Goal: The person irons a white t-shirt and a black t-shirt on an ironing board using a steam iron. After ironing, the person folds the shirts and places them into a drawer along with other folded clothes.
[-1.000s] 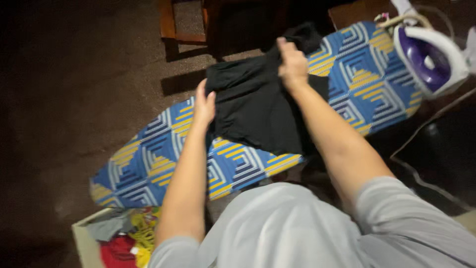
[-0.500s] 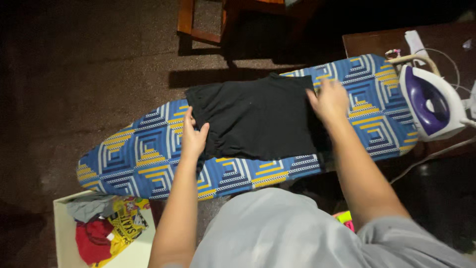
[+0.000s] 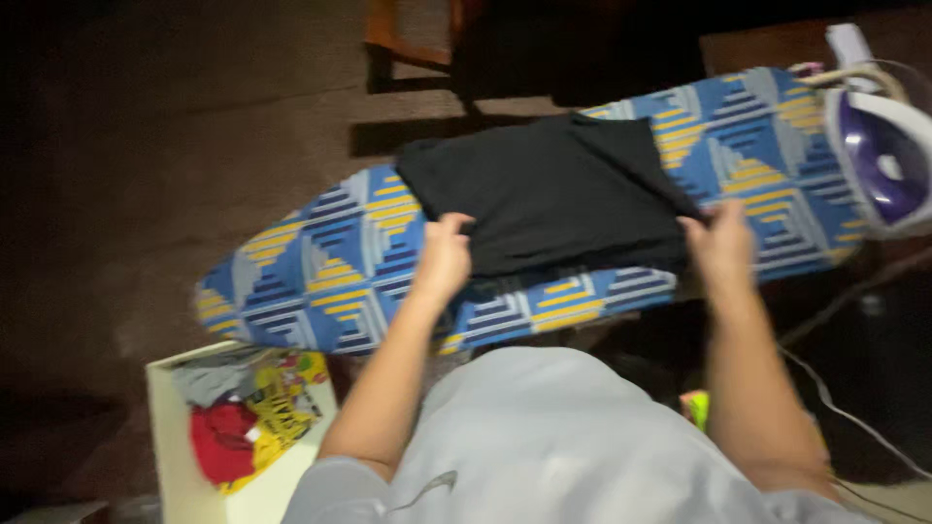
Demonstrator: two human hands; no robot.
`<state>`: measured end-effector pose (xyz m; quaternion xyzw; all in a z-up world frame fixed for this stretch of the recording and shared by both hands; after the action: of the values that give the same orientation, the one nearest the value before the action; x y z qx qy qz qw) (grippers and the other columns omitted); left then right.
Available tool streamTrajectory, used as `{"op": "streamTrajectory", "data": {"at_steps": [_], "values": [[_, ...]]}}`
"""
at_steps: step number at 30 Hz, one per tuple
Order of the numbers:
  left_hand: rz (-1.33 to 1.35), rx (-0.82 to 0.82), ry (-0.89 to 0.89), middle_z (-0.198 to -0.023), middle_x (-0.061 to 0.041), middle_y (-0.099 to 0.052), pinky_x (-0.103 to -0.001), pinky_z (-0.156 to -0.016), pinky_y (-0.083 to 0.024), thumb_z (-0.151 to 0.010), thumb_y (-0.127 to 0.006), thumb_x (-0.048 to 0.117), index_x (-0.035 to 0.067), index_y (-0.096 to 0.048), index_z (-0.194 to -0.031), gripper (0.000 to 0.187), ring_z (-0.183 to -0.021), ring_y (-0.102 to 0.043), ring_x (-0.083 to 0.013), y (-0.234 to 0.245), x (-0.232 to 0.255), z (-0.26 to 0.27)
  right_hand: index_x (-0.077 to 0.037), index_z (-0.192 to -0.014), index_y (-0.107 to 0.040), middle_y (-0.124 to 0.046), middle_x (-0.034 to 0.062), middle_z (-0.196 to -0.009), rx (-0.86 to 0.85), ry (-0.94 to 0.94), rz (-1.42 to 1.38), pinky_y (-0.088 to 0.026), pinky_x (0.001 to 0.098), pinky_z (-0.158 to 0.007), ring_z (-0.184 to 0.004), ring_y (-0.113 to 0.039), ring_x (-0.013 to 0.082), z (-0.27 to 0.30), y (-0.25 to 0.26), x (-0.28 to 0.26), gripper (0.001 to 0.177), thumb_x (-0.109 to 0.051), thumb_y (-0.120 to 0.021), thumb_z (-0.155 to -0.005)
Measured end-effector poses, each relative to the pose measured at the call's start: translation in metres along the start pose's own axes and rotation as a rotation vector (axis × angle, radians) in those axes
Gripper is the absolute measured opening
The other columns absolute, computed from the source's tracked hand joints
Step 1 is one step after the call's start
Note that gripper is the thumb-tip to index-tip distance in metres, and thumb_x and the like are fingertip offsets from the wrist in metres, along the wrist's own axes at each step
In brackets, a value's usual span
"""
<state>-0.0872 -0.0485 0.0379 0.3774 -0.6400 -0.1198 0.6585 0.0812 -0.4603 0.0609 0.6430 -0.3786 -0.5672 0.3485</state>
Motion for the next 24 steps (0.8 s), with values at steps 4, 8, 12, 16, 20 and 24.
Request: {"op": "streamTrajectory", "data": {"at_steps": [4, 8, 12, 16, 20, 24], "values": [[0.080, -0.038, 0.018, -0.119, -0.027, -0.058, -0.050, -0.095, -0.052, -0.092, -0.069, 0.011, 0.013, -0.061, -0.129, 0.038, -0.109, -0.059, -0.0476, 0.005, 0.008, 0.020, -0.003, -0.128, -0.056, -0.072, 0.0252, -0.098, -0.195, 0.014, 0.079, -0.054, 0.0531, -0.082, -0.094, -0.069, 0.0450, 0.012, 0.017, 0.009, 0.062, -0.035, -0.088, -0.085], [0.012, -0.055, 0.084, -0.128, -0.025, -0.053, -0.051, -0.094, -0.052, -0.086, -0.076, 0.019, 0.013, -0.059, -0.132, 0.049, -0.110, -0.060, -0.0472, 0.025, 0.010, 0.028, -0.004, -0.127, -0.061, -0.068, 0.0254, -0.110, -0.241, 0.074, 0.074, -0.052, 0.0520, -0.087, -0.101, -0.066, 0.0442, -0.002, 0.017, -0.006, 0.064, -0.035, -0.090, -0.079], [-0.272, 0.027, -0.011, -0.148, -0.027, -0.042, -0.057, -0.098, -0.046, -0.077, -0.082, 0.026, 0.015, -0.061, -0.132, 0.060, -0.124, -0.050, -0.0477, 0.047, 0.033, 0.032, -0.008, -0.127, -0.069, -0.067, 0.0215, -0.125, 0.018, 0.361, 0.073, -0.049, 0.0527, -0.096, -0.115, -0.061, 0.0428, -0.058, -0.023, -0.049, 0.039, -0.030, -0.079, -0.097], [-0.403, 0.088, -0.255, -0.158, -0.018, -0.040, -0.060, -0.118, -0.033, -0.078, -0.081, 0.031, 0.018, -0.062, -0.133, 0.060, -0.146, -0.036, -0.0432, 0.013, 0.069, 0.026, -0.012, -0.132, -0.068, -0.063, 0.0170, -0.140, 0.111, 0.639, 0.171, -0.043, 0.0584, -0.115, -0.136, -0.056, 0.0377, -0.079, -0.067, -0.085, 0.033, -0.031, -0.070, -0.105], [-0.464, 0.113, -0.356, -0.165, -0.013, -0.038, -0.061, -0.125, -0.027, -0.090, -0.076, 0.038, 0.020, -0.057, -0.147, 0.063, -0.155, -0.032, -0.0410, -0.041, 0.075, 0.005, -0.018, -0.155, -0.052, -0.042, 0.0208, -0.164, -0.056, 0.645, 0.139, -0.023, 0.0707, -0.116, -0.151, -0.034, 0.0435, -0.065, -0.092, -0.098, 0.061, -0.049, -0.058, -0.103], [-0.531, 0.011, -0.153, -0.165, -0.019, -0.028, -0.071, -0.117, -0.017, -0.086, -0.067, 0.062, 0.023, -0.047, -0.153, 0.080, -0.152, -0.020, -0.0478, -0.072, 0.073, 0.001, -0.026, -0.159, -0.042, -0.030, 0.0196, -0.167, -0.193, 0.572, 0.213, -0.016, 0.0731, -0.115, -0.154, -0.023, 0.0420, -0.076, -0.077, -0.084, 0.072, -0.062, -0.052, -0.097]]}}
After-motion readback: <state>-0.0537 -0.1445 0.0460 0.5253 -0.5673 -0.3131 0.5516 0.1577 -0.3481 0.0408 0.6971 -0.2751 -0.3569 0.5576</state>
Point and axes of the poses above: each hand's wrist, its own z-axis away from the middle knuckle, its own y-axis out of the back of the hand, x = y × z, the point moved 2 cm from there along -z, towards the middle knuckle
